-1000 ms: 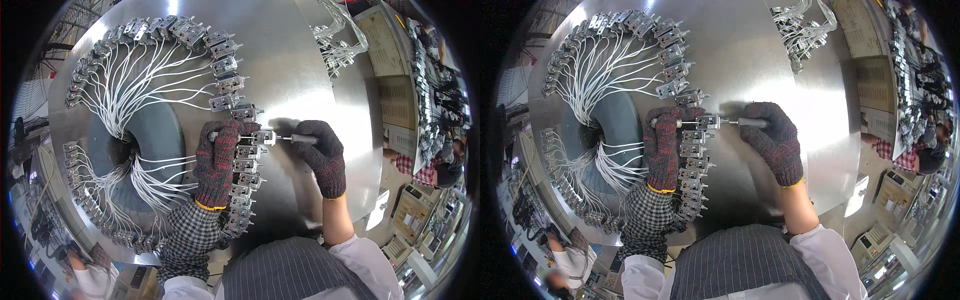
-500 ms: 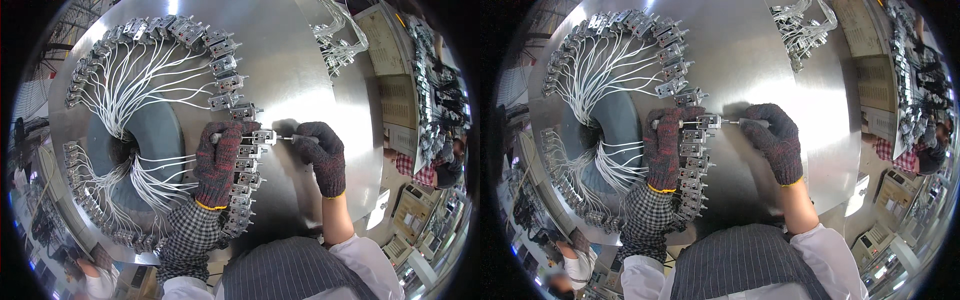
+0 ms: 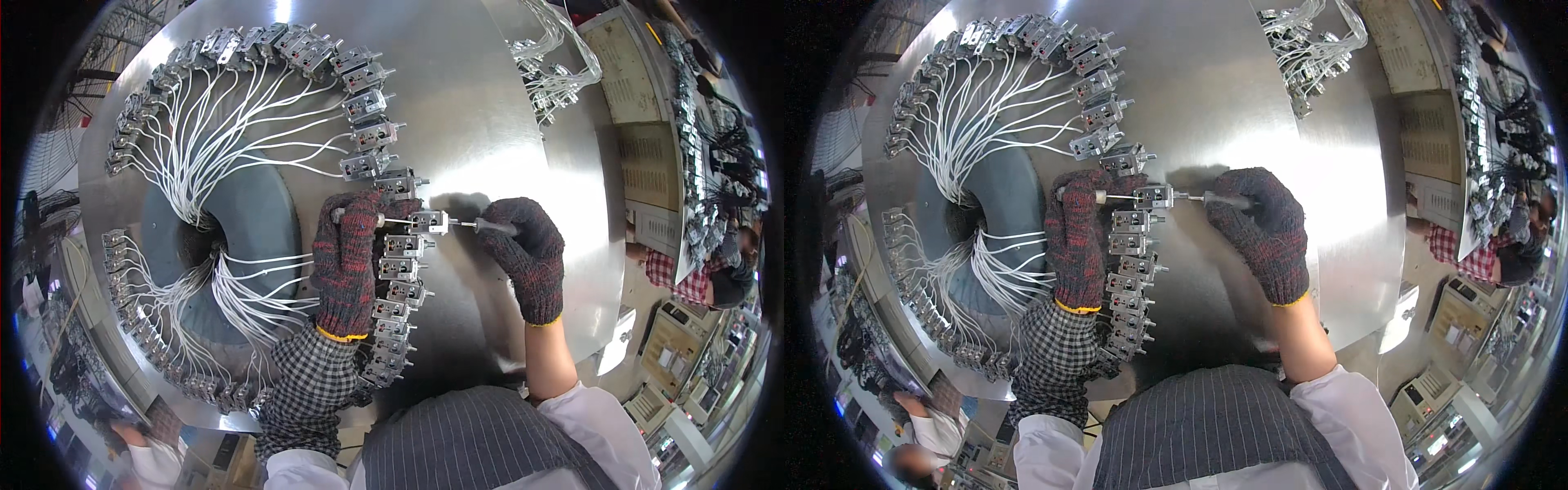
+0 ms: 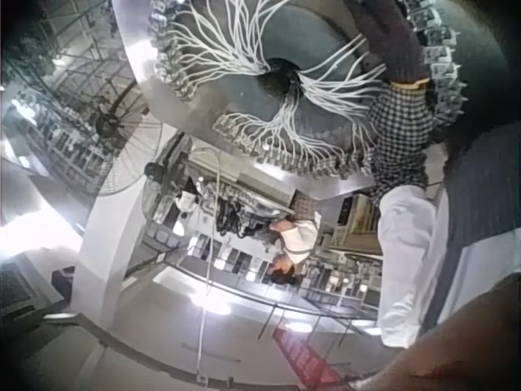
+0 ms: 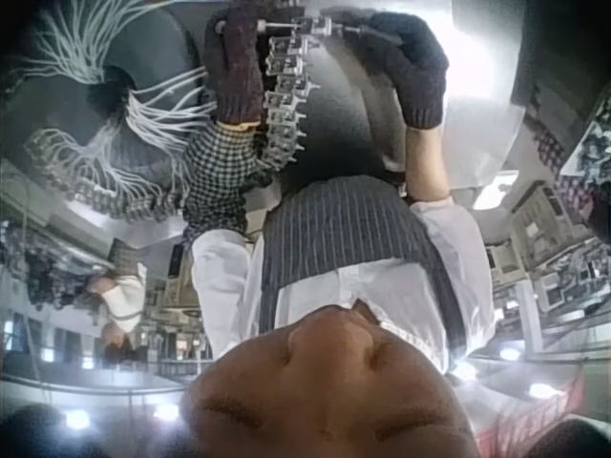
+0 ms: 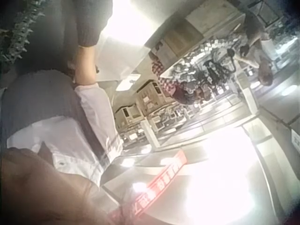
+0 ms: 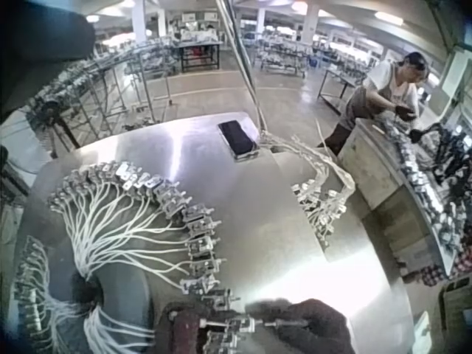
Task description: The person assembles a circular array of electronic components on a flat jig using a screwdriver.
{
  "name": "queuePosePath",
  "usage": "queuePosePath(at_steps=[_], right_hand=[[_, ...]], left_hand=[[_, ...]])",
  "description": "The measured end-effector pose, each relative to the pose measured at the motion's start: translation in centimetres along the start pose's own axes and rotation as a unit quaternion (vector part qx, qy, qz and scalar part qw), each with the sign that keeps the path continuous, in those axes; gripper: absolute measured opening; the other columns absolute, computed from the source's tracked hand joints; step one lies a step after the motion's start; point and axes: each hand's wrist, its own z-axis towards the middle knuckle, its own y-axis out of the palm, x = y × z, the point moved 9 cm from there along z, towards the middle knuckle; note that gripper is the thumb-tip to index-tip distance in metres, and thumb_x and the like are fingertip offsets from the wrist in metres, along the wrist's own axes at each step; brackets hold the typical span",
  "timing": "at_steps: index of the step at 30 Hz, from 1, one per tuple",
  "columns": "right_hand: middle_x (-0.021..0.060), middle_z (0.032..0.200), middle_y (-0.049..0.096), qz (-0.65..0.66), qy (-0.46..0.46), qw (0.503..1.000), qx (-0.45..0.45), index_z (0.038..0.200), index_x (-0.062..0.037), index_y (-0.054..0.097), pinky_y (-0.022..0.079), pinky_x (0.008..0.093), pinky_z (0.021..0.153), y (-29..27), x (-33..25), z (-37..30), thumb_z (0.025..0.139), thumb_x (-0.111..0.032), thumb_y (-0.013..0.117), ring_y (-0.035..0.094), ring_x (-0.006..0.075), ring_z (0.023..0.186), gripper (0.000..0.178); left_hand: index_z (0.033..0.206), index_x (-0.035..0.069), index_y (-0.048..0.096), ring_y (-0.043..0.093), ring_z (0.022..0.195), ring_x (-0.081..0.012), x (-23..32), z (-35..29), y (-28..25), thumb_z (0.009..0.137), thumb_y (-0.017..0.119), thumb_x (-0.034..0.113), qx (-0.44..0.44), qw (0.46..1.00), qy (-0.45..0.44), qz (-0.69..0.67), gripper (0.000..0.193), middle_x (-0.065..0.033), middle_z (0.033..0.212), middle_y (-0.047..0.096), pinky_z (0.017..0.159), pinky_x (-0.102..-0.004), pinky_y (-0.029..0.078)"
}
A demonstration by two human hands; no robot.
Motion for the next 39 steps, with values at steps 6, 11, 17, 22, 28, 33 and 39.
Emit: queuePosePath(at_steps=[6, 11, 17, 22, 28, 33, 39], right_hand=[[0.0066, 0.100, 0.062, -0.022, -0.059, 0.998, -0.011, 0.103, -0.0019, 0.063, 0.050, 0.0279, 0.081, -0.1, -0.4, 0.1, 0.076, 0.006, 0.070, 0.059, 0.0151, 0.092, 0.029], [0.0062, 0.101, 0.062, 0.050, 0.110, 0.993, -0.006, 0.104, -0.0021, 0.063, 0.050, 0.0267, 0.078, 0.4, 0.6, -0.1, 0.076, 0.007, 0.068, 0.059, 0.0143, 0.091, 0.029], [0.0066, 0.099, 0.062, 0.004, -0.005, 1.000, -0.009, 0.101, -0.0012, 0.063, 0.050, 0.0254, 0.074, 0.3, -0.7, 0.1, 0.076, 0.006, 0.068, 0.059, 0.0142, 0.089, 0.026], [0.0054, 0.099, 0.064, 0.022, -0.027, 0.999, -0.006, 0.101, -0.0025, 0.064, 0.049, 0.0275, 0.083, 0.0, -0.6, -0.1, 0.080, -0.001, 0.069, 0.060, 0.0141, 0.093, 0.022], [0.0059, 0.099, 0.062, 0.028, 0.042, 0.999, -0.002, 0.099, -0.0023, 0.064, 0.048, 0.0278, 0.083, 0.2, 0.6, -2.2, 0.078, 0.002, 0.067, 0.059, 0.0145, 0.094, 0.022], [0.0063, 0.100, 0.062, 0.074, 0.046, 0.996, 0.001, 0.102, -0.0015, 0.063, 0.048, 0.0272, 0.083, 1.2, 0.8, -2.7, 0.080, 0.000, 0.068, 0.059, 0.0153, 0.094, 0.022], [0.0067, 0.100, 0.062, -0.015, -0.007, 1.000, -0.024, 0.102, -0.0009, 0.063, 0.049, 0.0281, 0.083, 2.0, 0.3, -2.0, 0.081, -0.002, 0.068, 0.059, 0.0165, 0.095, 0.021]], left_hand=[[0.108, 0.002, 0.054, 0.066, 0.085, -0.0243, -0.4, 0.4, -0.5, 0.100, 0.046, 0.036, 0.002, 1.000, 0.015, 0.025, 0.036, -0.0176, 0.101, 0.066, 0.071, -0.0354, 0.057], [0.113, 0.005, 0.051, 0.064, 0.066, -0.0143, -0.7, 0.1, -0.5, 0.099, 0.050, 0.031, 0.002, 0.998, -0.003, -0.055, 0.029, -0.0124, 0.095, 0.067, 0.051, -0.0268, 0.054], [0.114, 0.006, 0.048, 0.064, 0.066, -0.0156, -0.6, 0.0, -0.2, 0.099, 0.050, 0.030, -0.004, 0.998, -0.012, -0.067, 0.028, -0.0144, 0.098, 0.067, 0.047, -0.0277, 0.053], [0.112, 0.002, 0.050, 0.067, 0.076, -0.0215, -1.2, -0.6, -1.2, 0.099, 0.049, 0.028, 0.053, 0.984, -0.015, -0.169, 0.028, -0.0180, 0.104, 0.066, 0.054, -0.0325, 0.057], [0.118, -0.001, 0.054, 0.062, 0.102, -0.0336, 0.2, -1.2, -2.3, 0.099, 0.048, 0.033, -0.041, 0.998, 0.052, -0.024, 0.039, -0.0195, 0.114, 0.062, 0.092, -0.0467, 0.051], [0.117, -0.001, 0.055, 0.062, 0.102, -0.0314, 0.0, -0.5, -2.2, 0.099, 0.048, 0.034, -0.088, 0.993, 0.057, -0.051, 0.040, -0.0189, 0.112, 0.062, 0.092, -0.0462, 0.050], [0.116, -0.001, 0.055, 0.060, 0.105, -0.0303, -1.8, 0.1, -4.9, 0.100, 0.046, 0.033, -0.046, 0.995, 0.042, -0.076, 0.038, -0.0187, 0.113, 0.061, 0.092, -0.0458, 0.051]])
